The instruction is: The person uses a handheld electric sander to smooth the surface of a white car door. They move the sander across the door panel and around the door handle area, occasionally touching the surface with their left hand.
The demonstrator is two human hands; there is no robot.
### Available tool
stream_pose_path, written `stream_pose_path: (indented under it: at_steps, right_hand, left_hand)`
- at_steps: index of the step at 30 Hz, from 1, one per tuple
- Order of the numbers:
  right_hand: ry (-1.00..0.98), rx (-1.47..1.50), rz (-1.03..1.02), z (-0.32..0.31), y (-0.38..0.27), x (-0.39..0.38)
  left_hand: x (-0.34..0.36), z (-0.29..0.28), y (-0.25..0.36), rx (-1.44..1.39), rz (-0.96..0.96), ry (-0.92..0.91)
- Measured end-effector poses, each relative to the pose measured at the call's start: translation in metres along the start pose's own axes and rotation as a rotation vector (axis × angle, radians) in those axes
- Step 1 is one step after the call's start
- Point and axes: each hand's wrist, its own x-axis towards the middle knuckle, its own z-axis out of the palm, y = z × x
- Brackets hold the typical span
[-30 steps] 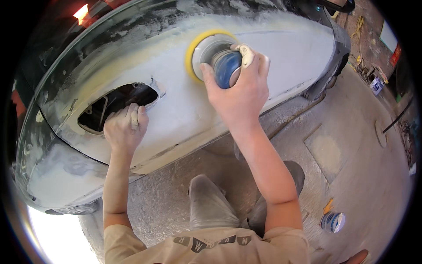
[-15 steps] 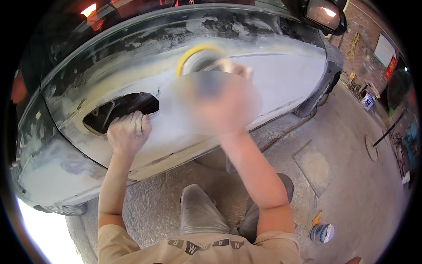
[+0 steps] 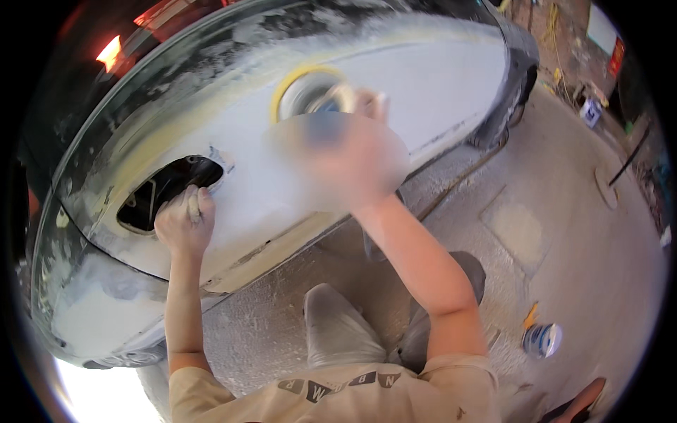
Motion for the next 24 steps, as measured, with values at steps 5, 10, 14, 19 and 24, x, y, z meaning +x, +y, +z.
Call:
stream_pose_path:
  at_steps: [5,10,14,19,24]
  right_hand:
    - [-0.121,0.072,0.009,-0.004,0.067,-0.087]
    - [0.186,0.145,0.428,-0.002,0.087,-0.028]
    - [0.026,0.164,0.210,0.007,0.071,-0.059]
    - [0.005,0.045,-0.092,0.002,0.093,-0.084]
    - [0.250,-0.034,0.483,-0.008,0.159,-0.046]
  left_hand:
    - [0.001,0.004,0.004,0.035,-0.003,-0.020]
    - [-0.003,0.004,-0.002,0.078,-0.003,-0.018]
    - [-0.004,0.009,-0.006,0.059,0.005,0.007]
    - [-0.006,0.004,-0.001,0.032,-0.026,-0.084]
    - [-0.002,0.007,0.007,0.046,-0.014,-0.012]
